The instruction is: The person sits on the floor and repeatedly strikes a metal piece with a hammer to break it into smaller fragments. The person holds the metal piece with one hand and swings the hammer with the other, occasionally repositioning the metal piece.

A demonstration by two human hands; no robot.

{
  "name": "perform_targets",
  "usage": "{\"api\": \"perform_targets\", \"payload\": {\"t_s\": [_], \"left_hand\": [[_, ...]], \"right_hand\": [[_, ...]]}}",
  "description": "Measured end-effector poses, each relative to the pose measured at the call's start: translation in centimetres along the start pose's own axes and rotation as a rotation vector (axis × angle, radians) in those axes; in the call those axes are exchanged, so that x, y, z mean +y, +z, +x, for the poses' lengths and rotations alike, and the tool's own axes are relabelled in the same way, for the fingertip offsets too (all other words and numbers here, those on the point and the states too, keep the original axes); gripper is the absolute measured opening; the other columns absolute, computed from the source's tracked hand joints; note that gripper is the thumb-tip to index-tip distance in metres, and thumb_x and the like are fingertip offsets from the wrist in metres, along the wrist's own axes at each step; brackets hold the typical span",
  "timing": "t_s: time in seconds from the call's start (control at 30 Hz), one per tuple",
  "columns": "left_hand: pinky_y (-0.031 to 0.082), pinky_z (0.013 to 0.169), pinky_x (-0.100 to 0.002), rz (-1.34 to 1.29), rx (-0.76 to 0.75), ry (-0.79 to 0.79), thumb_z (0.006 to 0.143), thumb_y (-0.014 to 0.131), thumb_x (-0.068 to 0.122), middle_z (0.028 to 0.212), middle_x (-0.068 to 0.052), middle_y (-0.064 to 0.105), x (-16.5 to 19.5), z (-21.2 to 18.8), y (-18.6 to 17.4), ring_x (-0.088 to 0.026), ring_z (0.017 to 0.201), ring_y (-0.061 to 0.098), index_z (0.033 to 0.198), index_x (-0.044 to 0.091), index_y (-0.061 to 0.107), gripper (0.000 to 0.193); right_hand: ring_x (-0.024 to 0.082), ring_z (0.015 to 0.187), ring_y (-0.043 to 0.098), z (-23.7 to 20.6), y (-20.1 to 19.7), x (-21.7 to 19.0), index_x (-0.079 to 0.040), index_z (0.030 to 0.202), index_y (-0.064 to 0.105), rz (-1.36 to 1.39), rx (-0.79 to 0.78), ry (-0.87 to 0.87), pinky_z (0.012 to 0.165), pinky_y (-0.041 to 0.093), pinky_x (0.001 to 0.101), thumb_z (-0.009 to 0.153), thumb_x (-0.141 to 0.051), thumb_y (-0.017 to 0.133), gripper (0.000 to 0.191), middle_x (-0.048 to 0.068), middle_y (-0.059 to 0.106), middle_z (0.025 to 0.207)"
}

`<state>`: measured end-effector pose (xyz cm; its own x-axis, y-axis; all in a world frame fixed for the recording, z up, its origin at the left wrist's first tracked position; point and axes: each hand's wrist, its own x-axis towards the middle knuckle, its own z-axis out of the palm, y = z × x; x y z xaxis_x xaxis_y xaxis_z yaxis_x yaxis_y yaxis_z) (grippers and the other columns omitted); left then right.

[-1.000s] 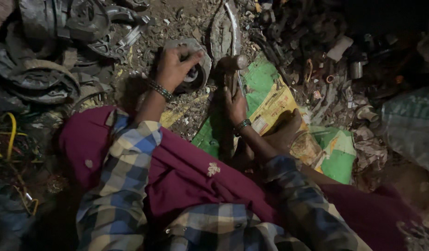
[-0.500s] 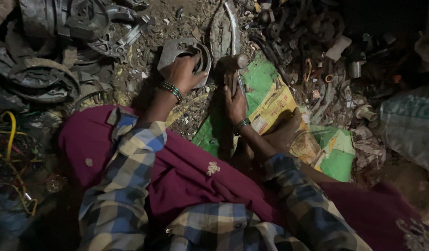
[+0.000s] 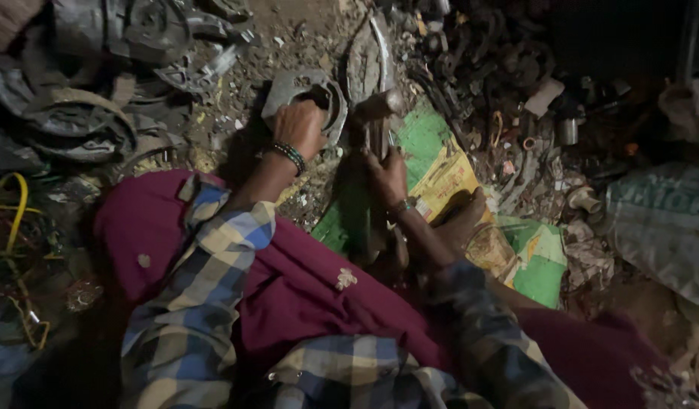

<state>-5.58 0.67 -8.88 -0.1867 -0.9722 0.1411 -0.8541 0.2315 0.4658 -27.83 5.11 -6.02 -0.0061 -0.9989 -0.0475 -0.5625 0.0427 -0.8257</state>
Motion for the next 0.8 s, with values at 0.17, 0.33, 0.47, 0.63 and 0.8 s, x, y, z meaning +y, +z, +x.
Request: {"api": "perform_targets", "payload": {"t_s": [0.17,0.33,0.47,0.63,0.8], "left_hand": [[0.051,0.082,-0.052,-0.016,0.084,-0.066,0.067,0.079,0.012,0.085,-0.017,0.07,-0.2,0.3,0.9,-0.037,0.086,0.07,0.07,0.009,0.074,0.006],[0.049,0.079,-0.054,-0.002,-0.015,-0.044,0.066,0.076,0.009,0.083,-0.018,0.07,0.2,0.4,0.5,-0.039,0.083,0.069,0.068,0.009,0.074,0.003],[0.049,0.082,-0.051,0.013,-0.037,-0.065,0.067,0.075,0.009,0.084,-0.017,0.07,0.6,0.4,-0.2,-0.037,0.085,0.07,0.07,0.009,0.075,0.002],[0.051,0.079,-0.052,0.042,-0.028,-0.022,0.074,0.078,0.013,0.091,-0.016,0.07,0.2,0.7,0.0,-0.038,0.089,0.069,0.082,0.01,0.076,0.009],[0.05,0.075,-0.054,0.212,0.407,0.221,0.059,0.077,0.023,0.098,-0.015,0.075,0.0,0.9,0.2,-0.035,0.086,0.071,0.09,0.018,0.081,0.031]], "right_hand": [[0.016,0.055,0.063,-0.1,-3.0,-7.1,-0.002,0.129,0.056,0.239,-0.027,0.152,0.046,0.054,0.0327,0.096,-0.026,0.069,0.043,0.007,0.064,0.073],[0.02,0.068,0.069,-1.0,-8.9,-13.3,-0.002,0.121,0.043,0.445,0.105,-0.384,0.058,0.061,0.0361,0.112,-0.013,0.059,0.022,0.01,0.066,0.085],[0.023,0.067,0.065,-1.8,-9.8,-11.7,-0.003,0.129,0.048,0.581,0.172,-0.597,0.059,0.058,0.0374,0.115,-0.01,0.059,0.019,0.014,0.065,0.089],[0.022,0.065,0.064,-0.5,-2.8,-6.4,-0.003,0.128,0.05,-0.141,-0.129,-0.137,0.055,0.055,0.0358,0.099,-0.023,0.071,0.041,0.011,0.066,0.083],[0.019,0.058,0.065,-1.3,-2.1,-7.6,0.0,0.144,0.046,-0.177,-0.108,-0.158,0.053,0.054,0.0379,0.096,-0.023,0.067,0.057,0.013,0.068,0.073]]}}
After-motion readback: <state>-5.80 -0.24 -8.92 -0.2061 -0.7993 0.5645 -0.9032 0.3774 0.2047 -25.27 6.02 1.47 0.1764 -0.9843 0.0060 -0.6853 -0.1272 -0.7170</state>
